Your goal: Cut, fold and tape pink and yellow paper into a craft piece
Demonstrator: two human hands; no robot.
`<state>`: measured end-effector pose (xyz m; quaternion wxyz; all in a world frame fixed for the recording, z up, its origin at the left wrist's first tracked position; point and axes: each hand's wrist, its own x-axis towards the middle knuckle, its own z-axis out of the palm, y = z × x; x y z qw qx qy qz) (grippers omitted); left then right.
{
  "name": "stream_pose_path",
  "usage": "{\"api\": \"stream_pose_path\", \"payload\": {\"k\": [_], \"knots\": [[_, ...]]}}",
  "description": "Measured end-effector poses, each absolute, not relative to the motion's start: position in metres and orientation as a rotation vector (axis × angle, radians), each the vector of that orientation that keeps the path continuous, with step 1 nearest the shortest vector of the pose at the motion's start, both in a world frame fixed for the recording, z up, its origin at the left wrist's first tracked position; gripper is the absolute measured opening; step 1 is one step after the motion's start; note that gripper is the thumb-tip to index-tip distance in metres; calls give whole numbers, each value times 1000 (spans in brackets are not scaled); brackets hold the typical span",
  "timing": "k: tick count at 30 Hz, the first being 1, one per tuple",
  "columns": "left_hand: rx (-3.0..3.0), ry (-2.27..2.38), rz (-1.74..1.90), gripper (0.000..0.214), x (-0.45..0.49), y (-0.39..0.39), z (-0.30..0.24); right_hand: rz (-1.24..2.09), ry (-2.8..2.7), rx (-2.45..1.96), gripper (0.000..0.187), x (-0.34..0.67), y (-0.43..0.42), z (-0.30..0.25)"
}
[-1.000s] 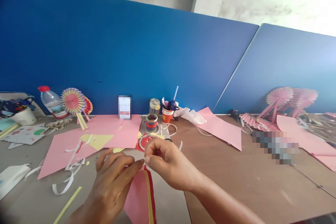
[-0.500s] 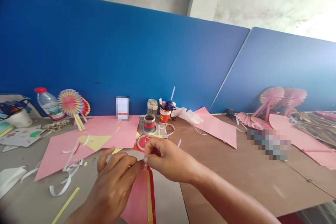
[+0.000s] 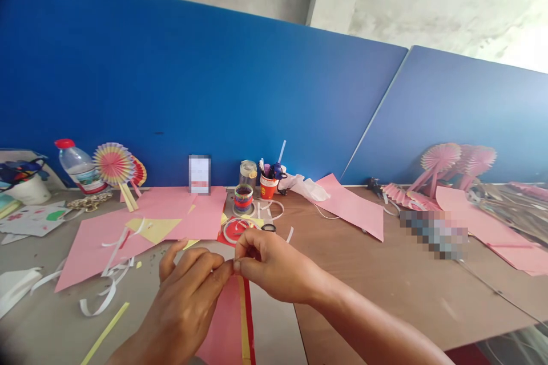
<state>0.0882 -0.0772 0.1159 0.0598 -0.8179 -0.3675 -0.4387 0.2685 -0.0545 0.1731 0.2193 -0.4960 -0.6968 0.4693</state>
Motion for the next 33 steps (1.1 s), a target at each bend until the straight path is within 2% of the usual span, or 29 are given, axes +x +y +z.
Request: {"api": "stream_pose_path", "payload": {"k": [7,14,18,24,28,33], "knots": [[-2471,-1117,-1329,30,87,-77,116,1260,-1952,-1388,3,266,-54,170],[-2467,-1157,-1327,30,86,-75,113,1129,-1959,-1414,9,262,-55,169],[-2456,-1165,-1342,29,85,-72,113,1120,-2000,-1420,7,260,-54,170],[-2474,-1204,-1332,31,84,-70,112,1173,-2018,-1420,6,262,-50,168],[-2481,-1230,-1290,32,83,-70,112,1326,-1945,-1342,3,265,-43,157],[-2498,-1263,-1274,30,82,-67,109,1512,-1812,-1271,15,267,-35,148]]}}
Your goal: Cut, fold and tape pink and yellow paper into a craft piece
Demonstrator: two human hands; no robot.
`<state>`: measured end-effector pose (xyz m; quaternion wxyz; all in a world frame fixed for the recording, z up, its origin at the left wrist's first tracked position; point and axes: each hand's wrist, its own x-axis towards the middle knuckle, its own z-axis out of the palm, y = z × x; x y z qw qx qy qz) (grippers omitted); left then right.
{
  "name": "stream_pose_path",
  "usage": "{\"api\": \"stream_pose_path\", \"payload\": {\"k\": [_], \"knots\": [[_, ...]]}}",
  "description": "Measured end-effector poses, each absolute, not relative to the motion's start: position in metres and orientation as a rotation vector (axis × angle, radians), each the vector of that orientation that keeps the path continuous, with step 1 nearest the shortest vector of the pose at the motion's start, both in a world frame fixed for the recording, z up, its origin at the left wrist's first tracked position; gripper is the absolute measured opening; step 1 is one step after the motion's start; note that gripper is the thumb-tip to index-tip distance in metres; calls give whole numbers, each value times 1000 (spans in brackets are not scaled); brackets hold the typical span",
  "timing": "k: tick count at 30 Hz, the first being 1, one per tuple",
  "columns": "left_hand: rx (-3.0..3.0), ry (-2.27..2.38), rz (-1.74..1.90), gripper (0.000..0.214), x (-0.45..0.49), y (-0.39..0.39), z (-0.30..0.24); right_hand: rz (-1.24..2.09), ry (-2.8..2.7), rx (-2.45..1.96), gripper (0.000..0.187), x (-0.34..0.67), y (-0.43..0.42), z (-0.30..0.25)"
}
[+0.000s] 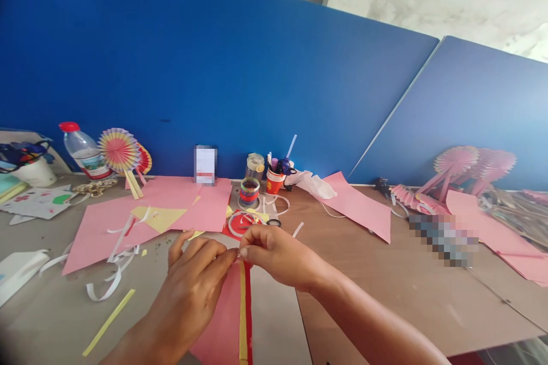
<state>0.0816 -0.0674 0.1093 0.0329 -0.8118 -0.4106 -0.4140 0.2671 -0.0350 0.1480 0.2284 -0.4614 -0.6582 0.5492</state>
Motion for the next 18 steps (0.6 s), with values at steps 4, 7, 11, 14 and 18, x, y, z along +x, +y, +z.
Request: {"api": "stream_pose_path", "payload": {"k": [4,7,11,14,18], "knots": [[-2520,-1293,-1262,30,80,-66,107,1639,-1701,-1206,20,263,-33,149],[-2543,-1287,-1210,31,77,-63,106,1730,-1558,-1136,27,261,-30,145],[-2593,-1320,-1139,30,74,-58,102,1736,-1486,-1136,29,260,-23,132],[-2608,-1353,-1129,29,74,-55,98,1697,-1472,-1161,34,260,-19,122],[-2615,-1337,-1121,28,75,-53,93,1634,-1521,-1236,33,255,-18,119]]}}
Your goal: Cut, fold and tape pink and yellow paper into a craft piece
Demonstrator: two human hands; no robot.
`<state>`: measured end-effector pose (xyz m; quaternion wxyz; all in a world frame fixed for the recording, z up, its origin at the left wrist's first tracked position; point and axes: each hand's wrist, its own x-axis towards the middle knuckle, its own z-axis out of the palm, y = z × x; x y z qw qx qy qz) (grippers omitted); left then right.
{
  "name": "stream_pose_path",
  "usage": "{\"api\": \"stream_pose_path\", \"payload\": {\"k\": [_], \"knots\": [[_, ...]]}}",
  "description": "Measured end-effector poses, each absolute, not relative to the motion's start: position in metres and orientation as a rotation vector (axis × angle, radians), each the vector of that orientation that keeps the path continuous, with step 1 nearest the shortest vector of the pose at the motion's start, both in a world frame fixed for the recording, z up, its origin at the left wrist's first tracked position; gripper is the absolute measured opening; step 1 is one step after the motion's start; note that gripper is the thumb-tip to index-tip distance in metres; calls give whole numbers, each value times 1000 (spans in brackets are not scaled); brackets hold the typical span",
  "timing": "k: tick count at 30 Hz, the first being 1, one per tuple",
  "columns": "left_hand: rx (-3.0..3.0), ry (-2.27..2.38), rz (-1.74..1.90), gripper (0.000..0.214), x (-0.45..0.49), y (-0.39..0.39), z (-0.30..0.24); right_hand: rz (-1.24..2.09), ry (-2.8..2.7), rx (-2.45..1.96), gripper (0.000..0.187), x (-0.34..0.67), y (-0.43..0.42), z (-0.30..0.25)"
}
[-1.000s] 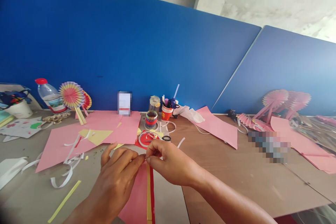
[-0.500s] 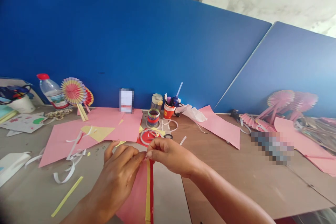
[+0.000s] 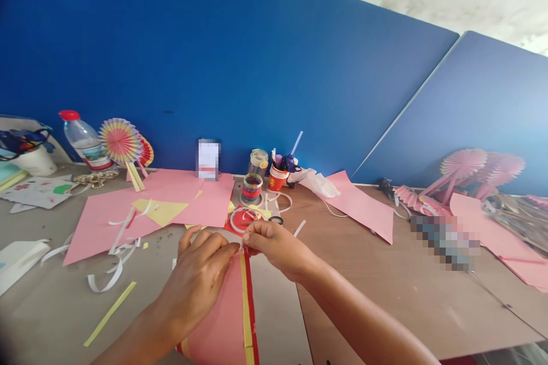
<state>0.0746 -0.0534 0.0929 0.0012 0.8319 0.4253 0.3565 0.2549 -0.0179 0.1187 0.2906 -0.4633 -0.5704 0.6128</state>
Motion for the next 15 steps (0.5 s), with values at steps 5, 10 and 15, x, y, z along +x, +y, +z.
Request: {"api": "stream_pose_path", "payload": {"k": [5,10,15], "knots": [[2638,1361,1137,26,77,-54,90,1553,-1619,-1365,21,251,-17,120],[2648,1381,1106,25,77,-57,89,1561,-1624,-1377,14,252,-17,119],[2664,1369,1103,26,78,-59,87,1585,-1620,-1347,10,254,-15,117]]}}
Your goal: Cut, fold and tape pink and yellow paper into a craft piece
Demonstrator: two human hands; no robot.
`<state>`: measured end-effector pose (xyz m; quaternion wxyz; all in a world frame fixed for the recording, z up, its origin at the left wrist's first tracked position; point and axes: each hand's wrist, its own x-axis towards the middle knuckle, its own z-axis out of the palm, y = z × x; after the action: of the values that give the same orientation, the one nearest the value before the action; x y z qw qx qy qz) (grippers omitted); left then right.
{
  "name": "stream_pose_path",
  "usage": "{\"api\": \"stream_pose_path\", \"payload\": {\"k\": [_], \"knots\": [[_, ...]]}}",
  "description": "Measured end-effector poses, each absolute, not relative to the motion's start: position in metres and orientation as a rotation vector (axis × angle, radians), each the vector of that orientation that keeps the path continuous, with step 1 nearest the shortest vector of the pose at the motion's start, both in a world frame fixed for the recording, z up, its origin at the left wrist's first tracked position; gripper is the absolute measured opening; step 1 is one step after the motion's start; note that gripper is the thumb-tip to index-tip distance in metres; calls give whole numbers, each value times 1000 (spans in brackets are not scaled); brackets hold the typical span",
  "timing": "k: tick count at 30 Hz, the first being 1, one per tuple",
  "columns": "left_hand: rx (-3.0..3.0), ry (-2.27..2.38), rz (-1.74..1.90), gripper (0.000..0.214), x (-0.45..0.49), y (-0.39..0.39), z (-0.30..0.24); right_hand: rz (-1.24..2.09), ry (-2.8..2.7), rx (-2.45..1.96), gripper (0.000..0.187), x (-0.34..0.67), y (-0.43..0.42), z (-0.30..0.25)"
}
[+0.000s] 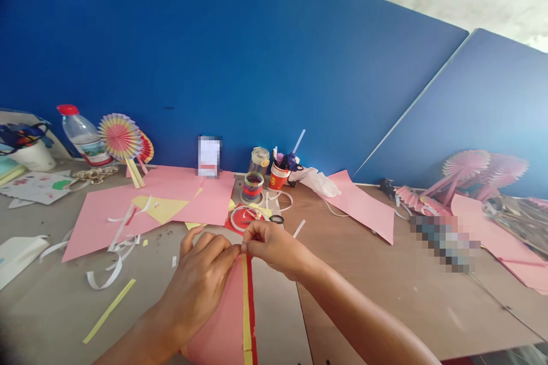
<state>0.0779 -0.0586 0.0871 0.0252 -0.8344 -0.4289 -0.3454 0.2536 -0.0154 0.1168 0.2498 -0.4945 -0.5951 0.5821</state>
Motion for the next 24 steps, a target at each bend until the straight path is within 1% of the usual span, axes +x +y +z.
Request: {"api": "stream_pose_path", "payload": {"k": [4,8,19,24], "knots": [[-2581,-1330,-1074,26,79,-59,86,1664,-1601,-1276,7,256,-13,115],[-2585,-1307,-1090,24,80,-60,87,1707,-1612,-1291,12,258,-12,115],[-2630,-1301,-1106,30,78,-58,87,1487,-1835,-1354,13,260,-18,117],[-2670,-1315,-1093,29,77,-58,88,1429,-1881,-1348,11,260,-18,116]]}}
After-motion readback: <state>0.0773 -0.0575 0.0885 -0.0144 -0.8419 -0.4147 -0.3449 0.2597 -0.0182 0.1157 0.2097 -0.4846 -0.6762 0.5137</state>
